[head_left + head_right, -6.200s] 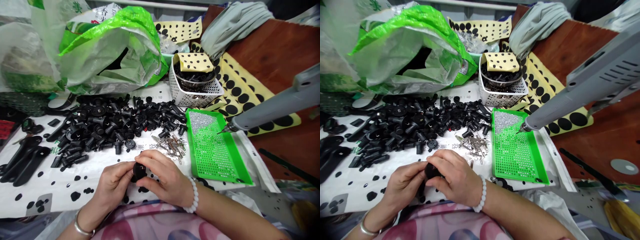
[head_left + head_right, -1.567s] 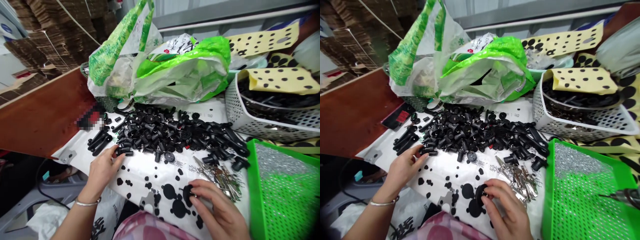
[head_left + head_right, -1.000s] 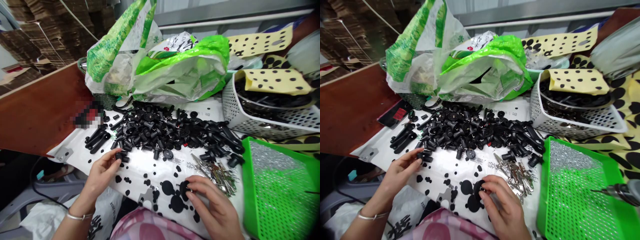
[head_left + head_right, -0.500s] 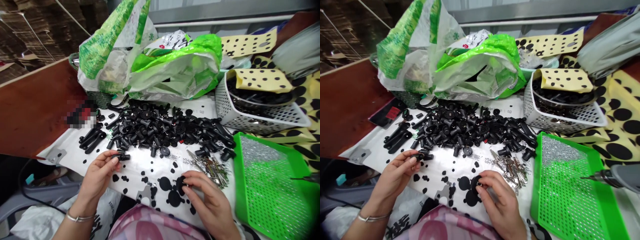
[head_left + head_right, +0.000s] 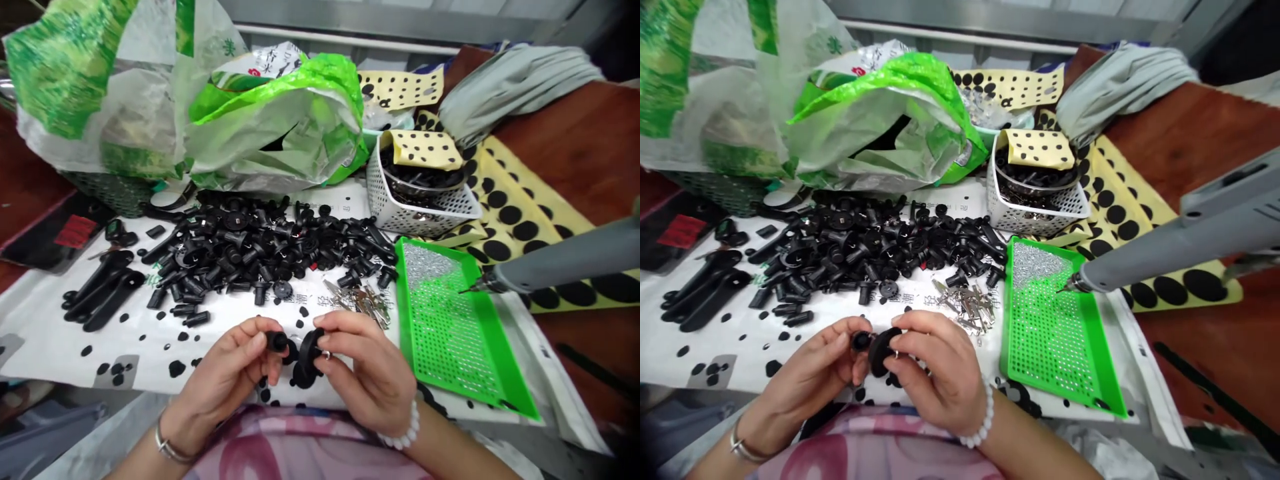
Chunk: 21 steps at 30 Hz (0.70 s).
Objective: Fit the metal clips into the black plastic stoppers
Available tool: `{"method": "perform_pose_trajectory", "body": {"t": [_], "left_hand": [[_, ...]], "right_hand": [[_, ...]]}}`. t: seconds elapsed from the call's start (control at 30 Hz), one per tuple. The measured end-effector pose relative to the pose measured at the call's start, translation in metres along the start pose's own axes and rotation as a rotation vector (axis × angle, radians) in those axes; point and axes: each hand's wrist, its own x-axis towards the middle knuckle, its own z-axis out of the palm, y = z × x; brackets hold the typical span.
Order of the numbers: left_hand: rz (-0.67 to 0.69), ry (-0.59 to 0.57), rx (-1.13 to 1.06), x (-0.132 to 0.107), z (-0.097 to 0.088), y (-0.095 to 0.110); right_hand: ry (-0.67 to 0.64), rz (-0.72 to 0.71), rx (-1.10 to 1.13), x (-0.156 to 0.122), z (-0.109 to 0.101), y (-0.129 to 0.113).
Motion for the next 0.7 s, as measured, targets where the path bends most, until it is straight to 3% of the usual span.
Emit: {"method": "perform_pose_trajectory", "body": {"t": [0.33,0.57,0.7], "left_hand": [[-0.091,0.008,0.076,-0.003,0.003,-0.001],[-0.17,-0.067,0.124,-0.001,0.004,-0.001],[-0.184,-0.071,0.144,0.0,0.005,0.0]], "right_hand": [[-0.145,-0.122,-0.077,0.012,-0.008,-0.002],[-0.284,-0.216,-0.131,0.012,-0.008,0.002],[-0.274,-0.148,-0.055,0.012,-0.004,0.006]]}}
